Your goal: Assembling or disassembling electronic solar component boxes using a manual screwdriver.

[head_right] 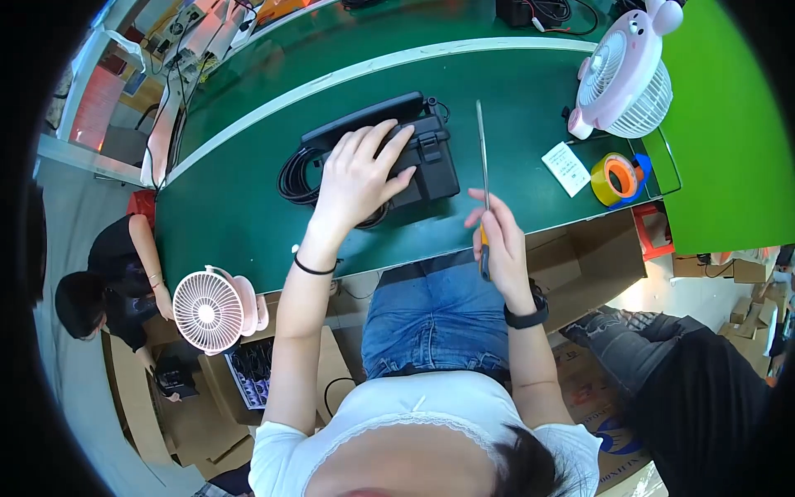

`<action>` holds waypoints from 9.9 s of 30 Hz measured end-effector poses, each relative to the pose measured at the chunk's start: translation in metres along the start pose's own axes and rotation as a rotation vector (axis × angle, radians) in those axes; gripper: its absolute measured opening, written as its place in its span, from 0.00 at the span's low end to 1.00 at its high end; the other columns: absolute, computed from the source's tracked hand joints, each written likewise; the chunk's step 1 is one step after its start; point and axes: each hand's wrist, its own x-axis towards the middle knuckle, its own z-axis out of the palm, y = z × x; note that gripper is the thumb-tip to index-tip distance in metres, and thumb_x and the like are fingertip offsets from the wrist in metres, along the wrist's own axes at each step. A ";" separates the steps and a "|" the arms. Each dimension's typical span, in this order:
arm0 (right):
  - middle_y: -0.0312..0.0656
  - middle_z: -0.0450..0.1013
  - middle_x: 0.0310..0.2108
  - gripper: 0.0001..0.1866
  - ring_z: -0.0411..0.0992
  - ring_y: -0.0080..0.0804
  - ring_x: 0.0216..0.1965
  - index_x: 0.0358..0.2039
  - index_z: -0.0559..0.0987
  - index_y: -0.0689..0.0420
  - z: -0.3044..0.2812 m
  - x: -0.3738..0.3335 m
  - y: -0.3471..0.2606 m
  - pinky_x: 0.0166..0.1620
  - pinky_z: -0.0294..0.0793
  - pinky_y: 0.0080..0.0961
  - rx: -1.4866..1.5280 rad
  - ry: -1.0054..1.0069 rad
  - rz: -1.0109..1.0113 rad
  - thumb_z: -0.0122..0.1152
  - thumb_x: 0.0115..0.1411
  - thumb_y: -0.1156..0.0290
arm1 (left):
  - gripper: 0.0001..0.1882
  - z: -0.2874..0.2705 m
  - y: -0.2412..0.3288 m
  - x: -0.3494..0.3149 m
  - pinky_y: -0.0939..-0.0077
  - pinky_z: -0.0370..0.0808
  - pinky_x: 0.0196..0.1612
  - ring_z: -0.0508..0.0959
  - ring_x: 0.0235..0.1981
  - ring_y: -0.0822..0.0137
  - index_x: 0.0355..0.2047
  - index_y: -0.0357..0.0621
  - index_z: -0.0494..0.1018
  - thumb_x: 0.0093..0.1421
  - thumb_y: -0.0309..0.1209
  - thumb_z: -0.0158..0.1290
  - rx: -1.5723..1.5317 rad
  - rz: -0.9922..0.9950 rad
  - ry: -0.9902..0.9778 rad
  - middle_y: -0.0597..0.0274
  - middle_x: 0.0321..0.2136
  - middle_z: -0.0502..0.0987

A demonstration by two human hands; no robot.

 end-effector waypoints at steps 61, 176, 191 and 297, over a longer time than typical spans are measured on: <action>0.34 0.70 0.23 0.14 0.67 0.18 0.20 0.52 0.75 0.58 0.031 -0.031 0.017 0.26 0.67 0.19 -0.367 -0.217 0.150 0.47 0.69 0.73 | 0.14 -0.012 -0.018 0.019 0.73 0.78 0.35 0.82 0.39 0.62 0.48 0.64 0.80 0.67 0.42 0.48 -0.272 -0.230 -0.140 0.69 0.41 0.82; 0.35 0.72 0.27 0.15 0.66 0.15 0.19 0.55 0.73 0.58 0.035 -0.020 0.016 0.22 0.66 0.14 -0.087 -0.272 0.257 0.44 0.72 0.71 | 0.17 0.004 -0.032 0.043 0.63 0.80 0.34 0.83 0.32 0.54 0.43 0.68 0.82 0.68 0.50 0.44 -0.247 -0.286 -0.241 0.61 0.32 0.83; 0.35 0.69 0.31 0.19 0.66 0.16 0.21 0.60 0.67 0.59 0.035 -0.013 0.001 0.25 0.70 0.14 0.260 -0.367 0.368 0.41 0.74 0.65 | 0.18 0.009 -0.036 0.053 0.62 0.79 0.35 0.83 0.33 0.53 0.44 0.69 0.82 0.68 0.52 0.43 -0.216 -0.320 -0.338 0.59 0.31 0.83; 0.45 0.79 0.31 0.19 0.80 0.33 0.34 0.55 0.72 0.55 -0.022 0.073 0.047 0.39 0.76 0.27 -0.661 0.204 -0.367 0.59 0.63 0.76 | 0.69 0.023 -0.068 -0.119 0.64 0.57 0.67 0.57 0.66 0.55 0.71 0.39 0.30 0.40 0.25 0.72 -0.608 -0.958 0.654 0.44 0.66 0.51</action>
